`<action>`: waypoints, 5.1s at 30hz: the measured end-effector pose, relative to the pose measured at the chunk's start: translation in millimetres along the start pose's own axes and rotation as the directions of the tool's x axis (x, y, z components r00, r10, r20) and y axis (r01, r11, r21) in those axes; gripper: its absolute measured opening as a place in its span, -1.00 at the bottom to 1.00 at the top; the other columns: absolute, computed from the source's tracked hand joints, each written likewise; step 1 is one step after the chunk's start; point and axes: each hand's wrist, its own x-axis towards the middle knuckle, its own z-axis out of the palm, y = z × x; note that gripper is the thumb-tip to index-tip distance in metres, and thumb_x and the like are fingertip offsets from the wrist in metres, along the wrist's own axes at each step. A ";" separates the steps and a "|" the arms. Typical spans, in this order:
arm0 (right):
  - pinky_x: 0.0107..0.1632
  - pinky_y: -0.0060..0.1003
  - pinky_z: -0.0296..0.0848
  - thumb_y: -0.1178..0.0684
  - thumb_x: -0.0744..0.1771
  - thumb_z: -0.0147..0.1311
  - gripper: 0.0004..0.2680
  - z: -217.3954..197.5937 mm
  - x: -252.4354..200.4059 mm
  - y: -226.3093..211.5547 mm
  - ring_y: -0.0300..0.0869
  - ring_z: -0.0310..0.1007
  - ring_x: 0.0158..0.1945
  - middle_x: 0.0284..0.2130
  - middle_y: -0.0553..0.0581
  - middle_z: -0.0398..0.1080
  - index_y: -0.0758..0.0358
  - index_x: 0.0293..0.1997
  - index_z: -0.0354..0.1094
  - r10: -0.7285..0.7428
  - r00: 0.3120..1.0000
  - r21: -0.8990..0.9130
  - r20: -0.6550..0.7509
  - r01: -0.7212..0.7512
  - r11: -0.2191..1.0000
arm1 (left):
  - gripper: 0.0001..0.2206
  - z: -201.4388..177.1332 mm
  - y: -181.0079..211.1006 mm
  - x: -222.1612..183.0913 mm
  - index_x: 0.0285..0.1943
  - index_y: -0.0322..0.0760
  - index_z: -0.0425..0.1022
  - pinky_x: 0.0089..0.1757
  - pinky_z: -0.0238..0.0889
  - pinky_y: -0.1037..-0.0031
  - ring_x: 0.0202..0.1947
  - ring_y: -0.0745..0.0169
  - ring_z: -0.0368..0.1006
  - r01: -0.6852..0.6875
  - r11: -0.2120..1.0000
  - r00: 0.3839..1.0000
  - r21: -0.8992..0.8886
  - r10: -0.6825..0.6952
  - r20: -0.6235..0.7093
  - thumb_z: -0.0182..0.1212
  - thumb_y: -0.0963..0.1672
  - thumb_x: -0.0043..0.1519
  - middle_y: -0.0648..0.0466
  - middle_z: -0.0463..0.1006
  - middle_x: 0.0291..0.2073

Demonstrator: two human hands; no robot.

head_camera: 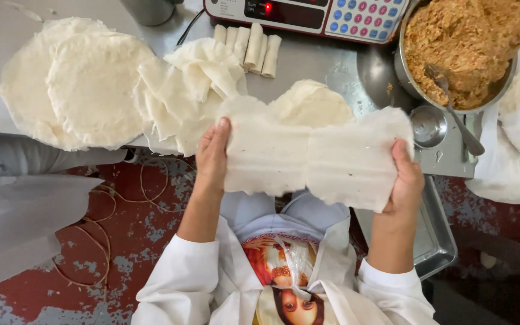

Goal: Peeling thin dough wrappers from a stack and rolling them into cylinders, occasionally adding filling with a spoon.

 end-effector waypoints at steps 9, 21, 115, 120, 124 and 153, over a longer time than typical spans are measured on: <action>0.01 -0.30 0.63 -0.25 0.29 0.32 -0.52 -45.4 49.8 21.0 -0.24 0.62 -0.05 -0.10 -0.06 0.59 0.08 0.33 0.44 -0.047 0.986 0.257 0.161 0.004 0.967 | -0.55 49.5 4.8 -36.5 0.36 -0.23 0.52 0.24 0.40 0.30 0.22 0.17 0.55 -0.115 0.993 0.989 0.028 0.117 -0.089 0.01 0.06 0.43 0.00 0.65 0.16; 0.20 -0.03 0.42 -0.13 0.20 0.59 -0.44 -36.2 12.3 81.6 0.08 0.36 0.23 0.25 0.17 0.33 -0.01 0.31 0.38 -0.208 0.137 -0.226 0.968 0.838 -0.497 | -0.31 40.9 155.2 -40.6 0.62 -0.08 -0.11 0.19 0.52 0.04 0.38 -0.30 0.52 -0.477 0.031 0.728 0.878 0.574 0.375 0.32 -0.27 0.46 -0.40 0.52 0.37; 0.08 0.23 0.72 0.04 0.35 0.26 -0.61 -114.5 13.9 -5.5 0.36 0.59 0.10 0.05 0.49 0.47 0.47 0.26 0.36 -0.882 0.449 -0.326 -0.142 0.821 0.470 | -0.66 101.8 26.2 -34.9 0.00 -0.27 0.59 -0.37 0.46 0.48 -0.34 0.31 0.51 -0.149 0.866 0.983 0.477 0.181 -0.021 0.14 0.05 0.37 0.07 0.64 -0.26; 0.36 0.52 0.52 0.04 0.55 0.12 -0.72 -143.5 32.9 -11.3 0.55 0.41 0.33 0.28 0.69 0.34 0.42 0.38 0.29 -0.888 0.448 -0.025 -0.109 0.891 0.453 | -0.57 102.2 45.4 -35.2 0.53 -0.15 0.23 -0.09 0.51 0.09 0.22 -0.21 0.38 -0.574 0.040 0.638 0.818 0.648 0.416 0.20 -0.06 0.52 -0.23 0.28 0.21; -0.14 -0.02 0.55 0.17 0.41 0.38 -0.79 -92.4 13.2 48.1 0.21 0.58 -0.19 -0.20 0.41 0.53 0.50 0.10 0.50 -0.887 0.303 -0.555 0.348 0.830 0.065 | -0.48 156.2 19.5 -91.2 0.32 -0.32 0.48 0.10 0.49 0.20 0.11 -0.06 0.53 -0.592 0.586 0.804 0.554 0.382 0.456 0.55 -0.13 0.19 -0.16 0.58 0.10; 0.10 -0.25 0.54 -0.04 0.44 0.32 -0.82 -159.2 38.9 4.4 -0.20 0.58 0.00 -0.06 0.09 0.54 0.17 0.07 0.53 -0.493 0.788 -0.320 -0.369 0.390 0.863 | -0.89 89.1 27.0 -34.3 0.01 -0.19 0.59 -0.01 0.42 0.12 -0.14 0.00 0.56 -0.355 0.663 0.915 0.659 0.392 0.099 0.24 -0.16 0.35 -0.13 0.66 -0.25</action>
